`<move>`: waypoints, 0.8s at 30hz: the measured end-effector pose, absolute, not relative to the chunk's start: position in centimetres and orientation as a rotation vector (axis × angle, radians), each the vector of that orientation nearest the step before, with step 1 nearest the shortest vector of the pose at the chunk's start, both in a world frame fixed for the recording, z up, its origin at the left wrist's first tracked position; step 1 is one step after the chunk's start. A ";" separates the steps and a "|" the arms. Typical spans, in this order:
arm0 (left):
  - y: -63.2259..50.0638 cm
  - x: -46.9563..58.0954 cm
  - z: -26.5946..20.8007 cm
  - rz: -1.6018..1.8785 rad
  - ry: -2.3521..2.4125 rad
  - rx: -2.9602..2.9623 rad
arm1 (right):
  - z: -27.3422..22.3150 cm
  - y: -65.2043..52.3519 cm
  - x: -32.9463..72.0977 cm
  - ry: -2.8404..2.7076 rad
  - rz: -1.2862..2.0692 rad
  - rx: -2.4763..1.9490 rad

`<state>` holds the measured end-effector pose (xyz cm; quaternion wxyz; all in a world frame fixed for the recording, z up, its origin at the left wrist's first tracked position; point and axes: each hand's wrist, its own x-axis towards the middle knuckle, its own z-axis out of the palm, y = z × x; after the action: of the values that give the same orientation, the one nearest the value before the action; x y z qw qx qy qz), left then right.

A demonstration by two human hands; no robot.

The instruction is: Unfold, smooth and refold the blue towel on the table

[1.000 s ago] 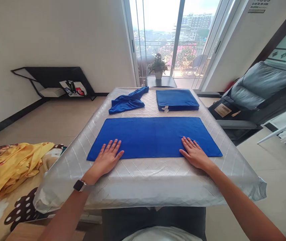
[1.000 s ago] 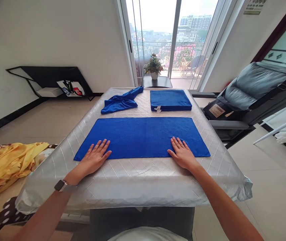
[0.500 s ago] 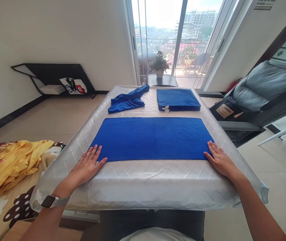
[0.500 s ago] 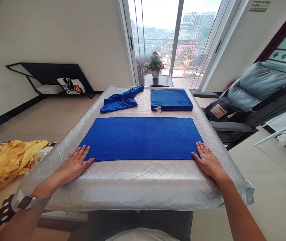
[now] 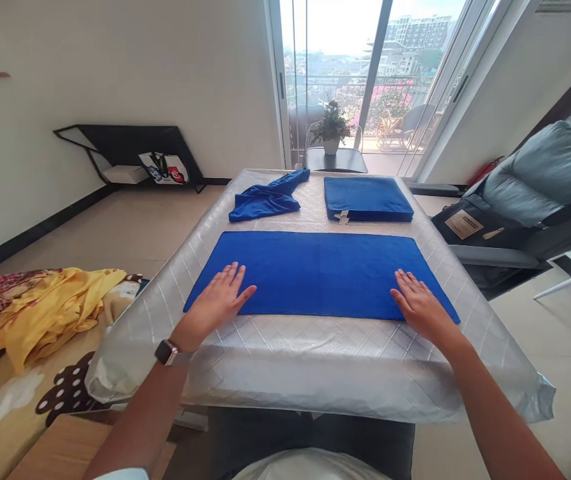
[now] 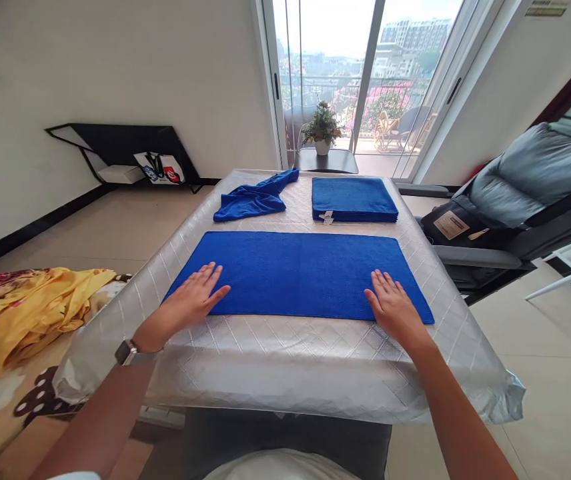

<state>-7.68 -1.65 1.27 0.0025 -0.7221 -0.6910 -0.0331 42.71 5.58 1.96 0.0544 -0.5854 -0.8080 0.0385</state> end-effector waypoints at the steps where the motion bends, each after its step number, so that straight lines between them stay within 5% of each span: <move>1: -0.1 -5.3 1.9 -0.108 -2.061 -2.391 | 2.8 6.0 40.1 -2.493 0.138 -1.715; 8: 8.0 7.3 2.2 -0.242 -1.686 -2.629 | 3.5 9.4 25.9 -2.694 0.184 -1.519; 24: 8.8 7.6 -0.2 -0.207 -1.855 -2.614 | 0.8 10.4 25.3 -2.648 0.256 -1.686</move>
<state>7.60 8.76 -0.24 -0.0354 -0.8133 -0.5772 -0.0645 25.27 10.41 0.80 -0.0038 -0.5353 -0.8407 0.0814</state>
